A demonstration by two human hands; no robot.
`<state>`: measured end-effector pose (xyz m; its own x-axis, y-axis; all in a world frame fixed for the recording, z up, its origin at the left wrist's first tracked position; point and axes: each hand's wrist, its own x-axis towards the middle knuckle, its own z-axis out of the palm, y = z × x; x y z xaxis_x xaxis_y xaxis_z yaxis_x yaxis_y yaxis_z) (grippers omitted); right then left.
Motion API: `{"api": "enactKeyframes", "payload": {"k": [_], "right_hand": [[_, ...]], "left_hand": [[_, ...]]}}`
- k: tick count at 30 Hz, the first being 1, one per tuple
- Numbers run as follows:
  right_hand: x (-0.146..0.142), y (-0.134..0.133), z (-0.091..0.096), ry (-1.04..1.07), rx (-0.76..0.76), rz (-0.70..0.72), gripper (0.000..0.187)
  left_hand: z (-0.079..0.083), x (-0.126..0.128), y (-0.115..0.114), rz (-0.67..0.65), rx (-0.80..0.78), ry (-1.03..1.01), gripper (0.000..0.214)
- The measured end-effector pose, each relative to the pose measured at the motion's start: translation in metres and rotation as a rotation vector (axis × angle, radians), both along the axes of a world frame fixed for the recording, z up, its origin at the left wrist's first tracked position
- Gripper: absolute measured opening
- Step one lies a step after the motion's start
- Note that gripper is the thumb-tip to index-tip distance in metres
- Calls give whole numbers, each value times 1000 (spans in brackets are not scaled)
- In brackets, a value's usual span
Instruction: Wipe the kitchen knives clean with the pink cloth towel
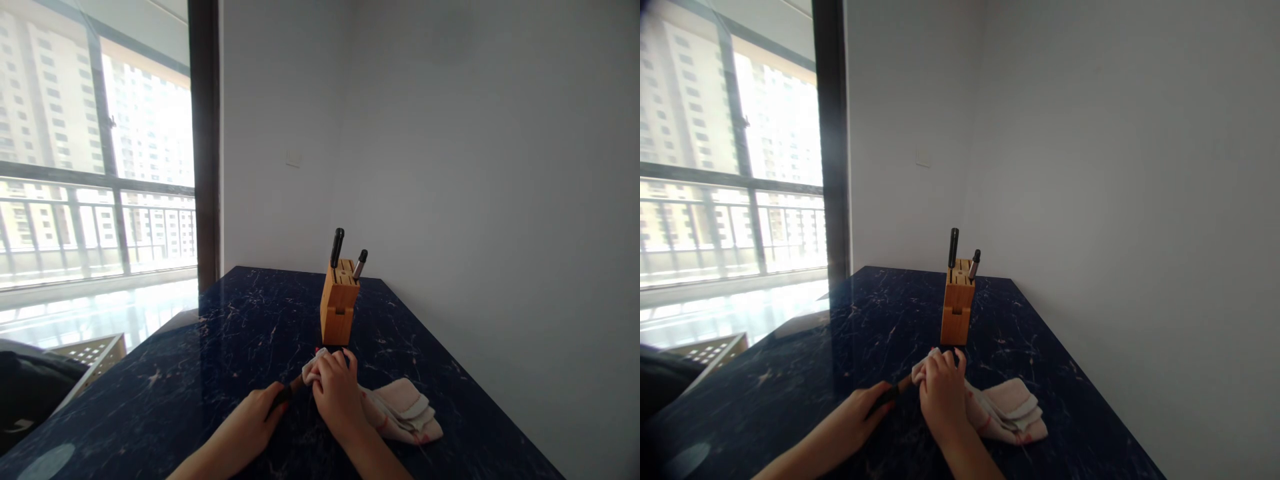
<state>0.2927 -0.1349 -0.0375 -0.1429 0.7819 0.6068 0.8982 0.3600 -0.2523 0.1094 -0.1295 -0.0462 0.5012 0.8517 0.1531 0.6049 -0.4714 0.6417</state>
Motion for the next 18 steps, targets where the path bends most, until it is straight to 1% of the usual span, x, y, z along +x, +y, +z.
{"api": "enactKeyframes", "payload": {"k": [7, 18], "right_hand": [[0, 2, -4, 7, 36, -21, 13], [0, 1, -2, -9, 48, -25, 17]], "left_hand": [[0, 0, -1, -2, 2, -2, 17], [-2, 0, 1, -11, -3, -38, 17]]}}
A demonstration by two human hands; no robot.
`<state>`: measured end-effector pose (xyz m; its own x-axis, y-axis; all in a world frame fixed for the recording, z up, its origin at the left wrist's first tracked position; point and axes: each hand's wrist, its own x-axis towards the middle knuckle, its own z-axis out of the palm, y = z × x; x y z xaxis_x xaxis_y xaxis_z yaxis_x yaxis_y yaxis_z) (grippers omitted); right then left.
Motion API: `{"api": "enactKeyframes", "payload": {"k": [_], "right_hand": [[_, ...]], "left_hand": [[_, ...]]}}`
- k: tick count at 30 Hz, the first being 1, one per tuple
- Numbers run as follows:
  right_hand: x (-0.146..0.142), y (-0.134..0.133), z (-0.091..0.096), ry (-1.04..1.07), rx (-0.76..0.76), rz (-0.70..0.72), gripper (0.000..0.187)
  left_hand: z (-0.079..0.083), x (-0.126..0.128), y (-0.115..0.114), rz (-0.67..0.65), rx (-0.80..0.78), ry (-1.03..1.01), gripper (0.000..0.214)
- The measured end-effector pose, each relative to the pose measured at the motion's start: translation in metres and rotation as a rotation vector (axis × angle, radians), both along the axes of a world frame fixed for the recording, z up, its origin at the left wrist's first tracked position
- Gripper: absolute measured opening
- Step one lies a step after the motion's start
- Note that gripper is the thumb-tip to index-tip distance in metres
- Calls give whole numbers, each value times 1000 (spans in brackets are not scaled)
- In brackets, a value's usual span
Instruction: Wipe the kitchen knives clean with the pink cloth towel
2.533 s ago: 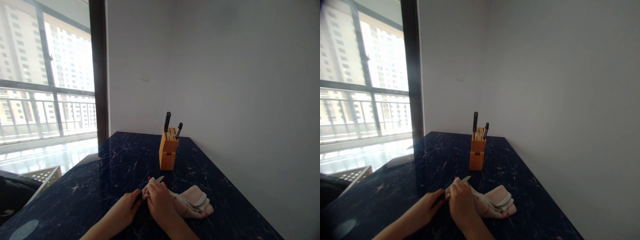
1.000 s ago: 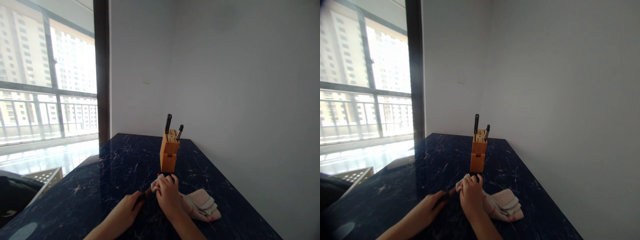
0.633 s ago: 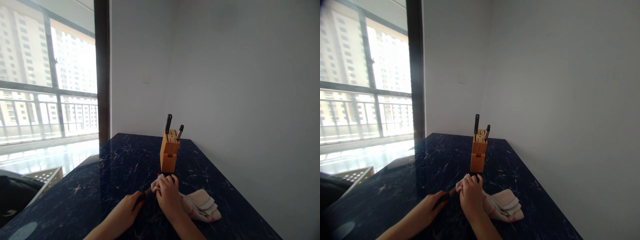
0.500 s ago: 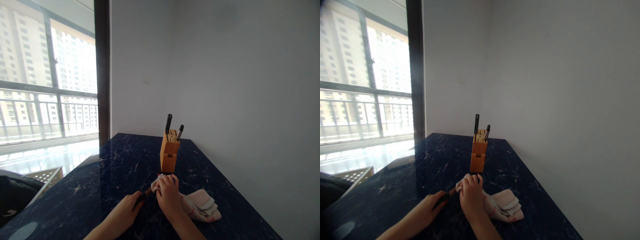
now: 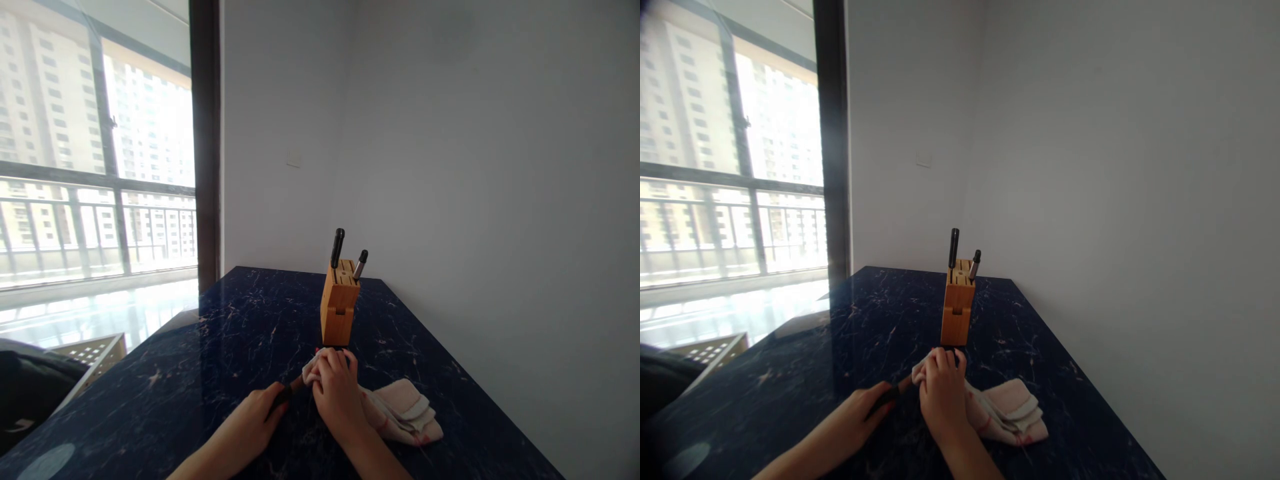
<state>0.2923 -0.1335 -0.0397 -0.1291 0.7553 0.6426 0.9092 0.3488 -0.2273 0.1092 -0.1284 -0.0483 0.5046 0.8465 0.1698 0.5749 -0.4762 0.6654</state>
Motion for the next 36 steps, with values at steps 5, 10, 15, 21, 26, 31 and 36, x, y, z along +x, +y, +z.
{"api": "enactKeyframes", "payload": {"k": [5, 10, 15, 21, 26, 31, 36], "right_hand": [[1, 0, -1, 1, -7, -1, 19], [1, 0, -1, 14, -19, 6, 23], [1, 1, -1, 19, -32, 2, 23], [1, -1, 1, 22, -39, 14, 23], [0, -3, 3, -18, -37, 5, 21], [1, -1, 2, -46, -19, -85, 18], [-3, -3, 1, -63, -33, -30, 15]], "left_hand": [[1, 0, -1, 10, 1, 10, 17], [3, 0, -2, 12, -4, 19, 17], [1, 0, -1, 15, 6, 25, 18], [3, 1, -2, 8, -2, 16, 18], [2, 0, -2, 7, -6, 15, 18], [6, 1, -3, 25, -22, 29, 19], [6, 1, -3, 23, -16, 12, 19]]}}
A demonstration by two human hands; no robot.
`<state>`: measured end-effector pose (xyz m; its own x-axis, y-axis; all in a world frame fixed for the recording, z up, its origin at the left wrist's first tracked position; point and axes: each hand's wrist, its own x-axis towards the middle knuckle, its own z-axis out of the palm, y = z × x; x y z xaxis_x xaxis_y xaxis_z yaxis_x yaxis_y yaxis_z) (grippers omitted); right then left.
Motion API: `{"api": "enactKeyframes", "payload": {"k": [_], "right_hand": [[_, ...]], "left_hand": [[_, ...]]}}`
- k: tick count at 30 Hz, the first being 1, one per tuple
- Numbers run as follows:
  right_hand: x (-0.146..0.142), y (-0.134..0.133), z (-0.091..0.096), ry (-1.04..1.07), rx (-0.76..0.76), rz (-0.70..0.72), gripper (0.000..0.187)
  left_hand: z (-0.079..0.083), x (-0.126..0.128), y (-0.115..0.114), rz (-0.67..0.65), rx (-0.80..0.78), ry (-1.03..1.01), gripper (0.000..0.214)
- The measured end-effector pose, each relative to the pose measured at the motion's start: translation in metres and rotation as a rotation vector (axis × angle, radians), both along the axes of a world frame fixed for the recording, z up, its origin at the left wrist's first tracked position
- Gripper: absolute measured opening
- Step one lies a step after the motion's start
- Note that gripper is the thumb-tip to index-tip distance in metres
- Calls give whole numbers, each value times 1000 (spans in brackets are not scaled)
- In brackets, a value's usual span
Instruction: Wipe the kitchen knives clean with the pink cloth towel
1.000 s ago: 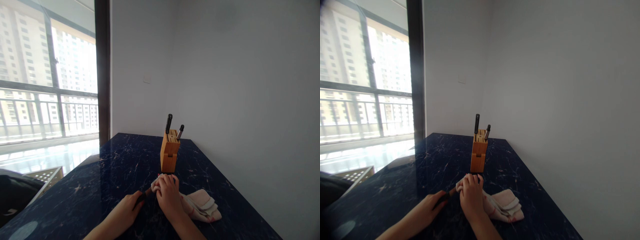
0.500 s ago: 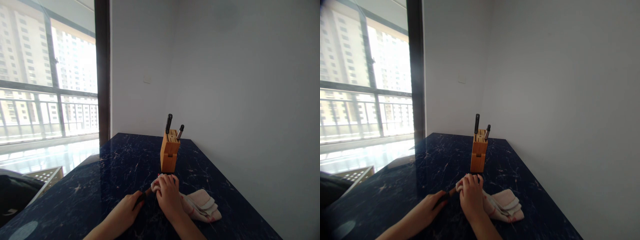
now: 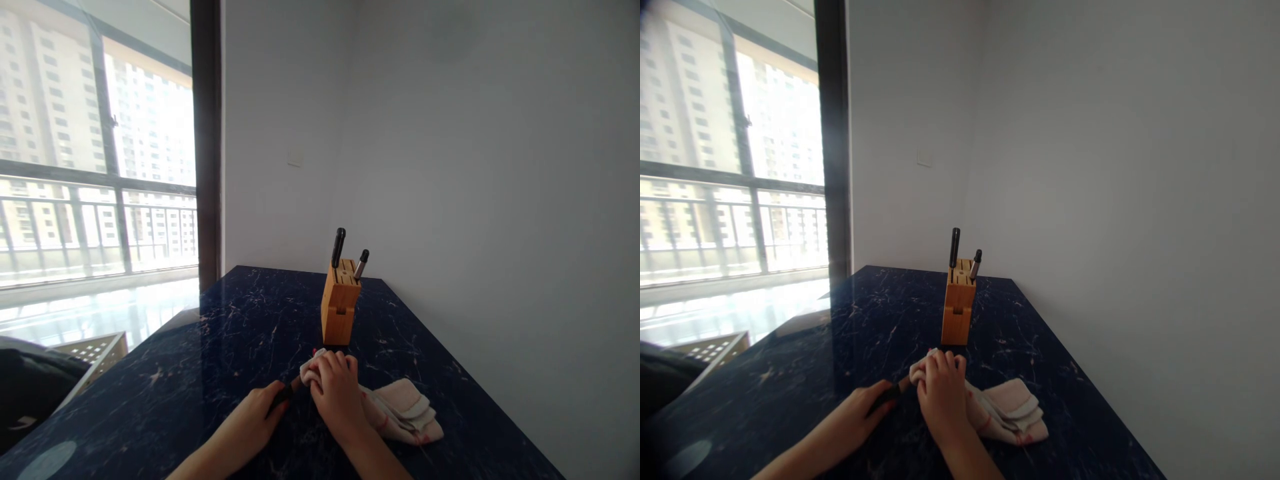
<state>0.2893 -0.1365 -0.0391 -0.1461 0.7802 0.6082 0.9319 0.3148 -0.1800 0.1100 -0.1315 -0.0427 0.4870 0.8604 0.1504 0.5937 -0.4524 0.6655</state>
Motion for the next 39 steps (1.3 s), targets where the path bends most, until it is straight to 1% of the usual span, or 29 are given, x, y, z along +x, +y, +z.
{"api": "enactKeyframes", "payload": {"k": [3, 5, 6, 10, 11, 12, 16, 17, 19, 21, 26, 29, 34, 36, 39], "right_hand": [[-7, -5, 0, -27, -19, 126, 16], [-10, -6, 0, -44, -25, 168, 16], [-10, -6, 0, -49, -27, 158, 15], [-5, -2, 1, -33, -34, 8, 16], [-5, -1, 2, -27, -32, -5, 16], [-5, -2, 2, -26, -32, 8, 17], [-10, -6, 2, -65, -37, 163, 15], [-11, -7, 2, -77, -33, 172, 14], [-10, -6, 2, -89, -18, 131, 14], [-5, -2, 3, -76, -2, 47, 16], [18, 11, 4, -40, 21, -152, 13], [28, 15, 4, -46, 34, -229, 13], [36, 16, 2, -31, 57, -309, 11], [37, 16, 1, -5, 72, -311, 11], [36, 16, 2, 22, 86, -288, 12]], "left_hand": [[-2, 0, 1, -2, 13, 3, 18], [-2, 1, 2, -10, 20, 0, 17], [-2, 1, 2, -14, 22, 1, 17], [-2, 1, 2, -21, 18, 17, 19], [-2, 1, 2, -21, 18, 18, 19], [-2, 1, 2, -23, 21, 15, 19], [-1, 1, 1, -29, 29, 9, 17], [0, 1, 1, -28, 27, 11, 17], [2, 2, 1, -21, 19, 20, 19], [2, 2, 0, -18, 9, 23, 20], [1, 1, 1, -16, -10, 25, 23], [-2, 0, 2, -11, -10, 32, 24], [-7, -1, 7, 19, 12, 9, 24], [-6, -1, 8, 63, 45, -34, 23], [-2, -1, 8, 163, 72, -99, 24]]}}
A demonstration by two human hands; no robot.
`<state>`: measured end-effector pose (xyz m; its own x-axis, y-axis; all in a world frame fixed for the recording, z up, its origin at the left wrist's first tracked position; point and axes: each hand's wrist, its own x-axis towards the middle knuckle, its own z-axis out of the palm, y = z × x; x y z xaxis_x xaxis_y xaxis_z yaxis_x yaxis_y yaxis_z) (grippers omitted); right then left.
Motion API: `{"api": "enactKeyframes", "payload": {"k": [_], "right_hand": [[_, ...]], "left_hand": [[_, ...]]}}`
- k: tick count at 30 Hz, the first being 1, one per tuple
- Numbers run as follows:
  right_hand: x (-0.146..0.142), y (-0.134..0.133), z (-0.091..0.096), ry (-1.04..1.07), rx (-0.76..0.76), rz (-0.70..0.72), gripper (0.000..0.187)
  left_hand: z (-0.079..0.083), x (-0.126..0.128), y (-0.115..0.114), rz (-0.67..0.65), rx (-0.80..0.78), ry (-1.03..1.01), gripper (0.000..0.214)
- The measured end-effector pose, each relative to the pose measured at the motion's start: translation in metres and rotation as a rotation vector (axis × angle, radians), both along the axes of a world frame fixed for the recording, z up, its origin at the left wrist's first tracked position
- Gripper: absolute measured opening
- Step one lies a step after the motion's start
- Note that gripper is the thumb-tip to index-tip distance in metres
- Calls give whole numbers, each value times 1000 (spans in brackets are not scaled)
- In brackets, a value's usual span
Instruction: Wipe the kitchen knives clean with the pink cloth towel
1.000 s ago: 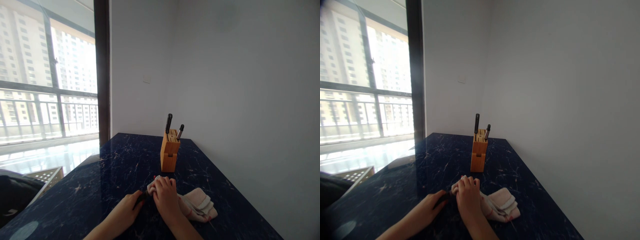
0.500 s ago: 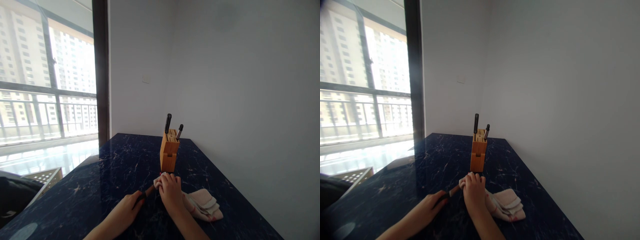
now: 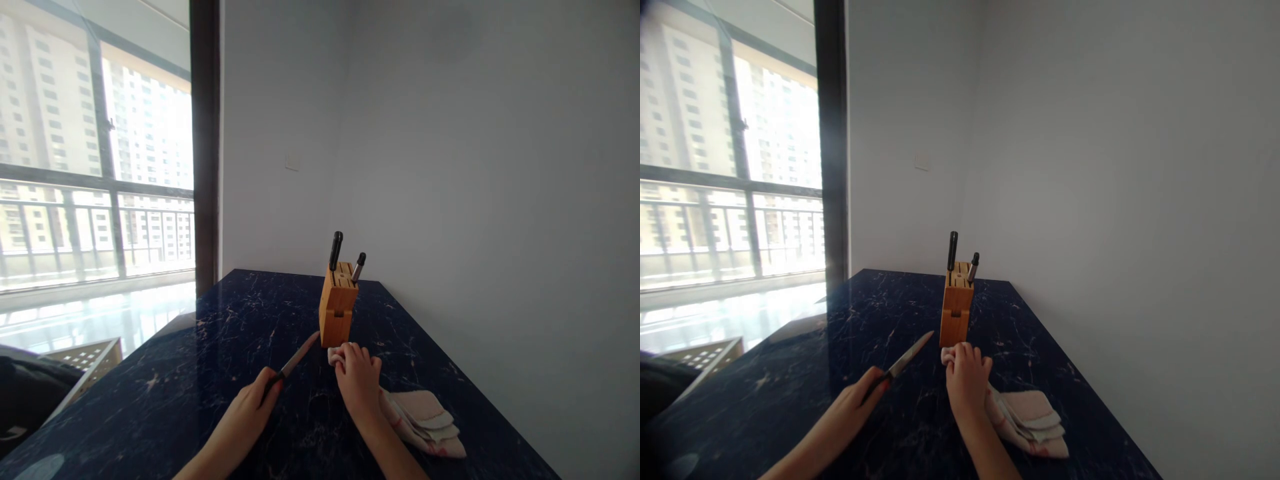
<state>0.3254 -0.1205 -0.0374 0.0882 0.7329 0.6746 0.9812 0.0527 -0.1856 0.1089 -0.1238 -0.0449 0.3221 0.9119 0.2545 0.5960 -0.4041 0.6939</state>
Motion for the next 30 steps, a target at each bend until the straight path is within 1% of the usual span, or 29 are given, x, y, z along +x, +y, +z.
{"api": "enactKeyframes", "payload": {"k": [3, 5, 8, 10, 11, 14, 16, 17, 20, 22, 26, 30], "right_hand": [[-2, -1, 1, 10, 4, 31, 13], [-4, -2, 1, 21, 2, 51, 13], [-5, -2, 1, 60, 5, 85, 14], [-6, -3, 1, 99, 16, 112, 15], [-7, -3, 2, 118, 22, 126, 14], [-11, -8, 7, 165, 45, 170, 12], [-14, -11, 10, 181, 55, 207, 10], [-17, -13, 11, 184, 55, 228, 10], [-23, -16, 12, 187, 39, 295, 11], [-27, -16, 9, 176, 17, 328, 13], [-38, -18, 3, 106, -51, 363, 14], [-48, -23, 1, 18, -113, 460, 14]], "left_hand": [[7, -1, -1, 101, -55, -55, 38], [11, -2, -2, 141, -78, -98, 45], [13, -2, -3, 173, -39, -161, 43], [10, -1, -2, 190, -10, -179, 38], [7, 0, -1, 188, -19, -177, 36], [-2, 2, 1, 149, -156, -146, 33], [-6, 3, 2, 90, -243, -95, 32], [-7, 3, 3, 50, -254, -62, 31], [-5, 2, 1, -59, -174, 46, 24], [-2, 1, -1, -95, -106, 111, 22], [-1, 3, -6, -100, -32, 222, 22], [-3, 3, -7, -112, 6, 286, 22]]}}
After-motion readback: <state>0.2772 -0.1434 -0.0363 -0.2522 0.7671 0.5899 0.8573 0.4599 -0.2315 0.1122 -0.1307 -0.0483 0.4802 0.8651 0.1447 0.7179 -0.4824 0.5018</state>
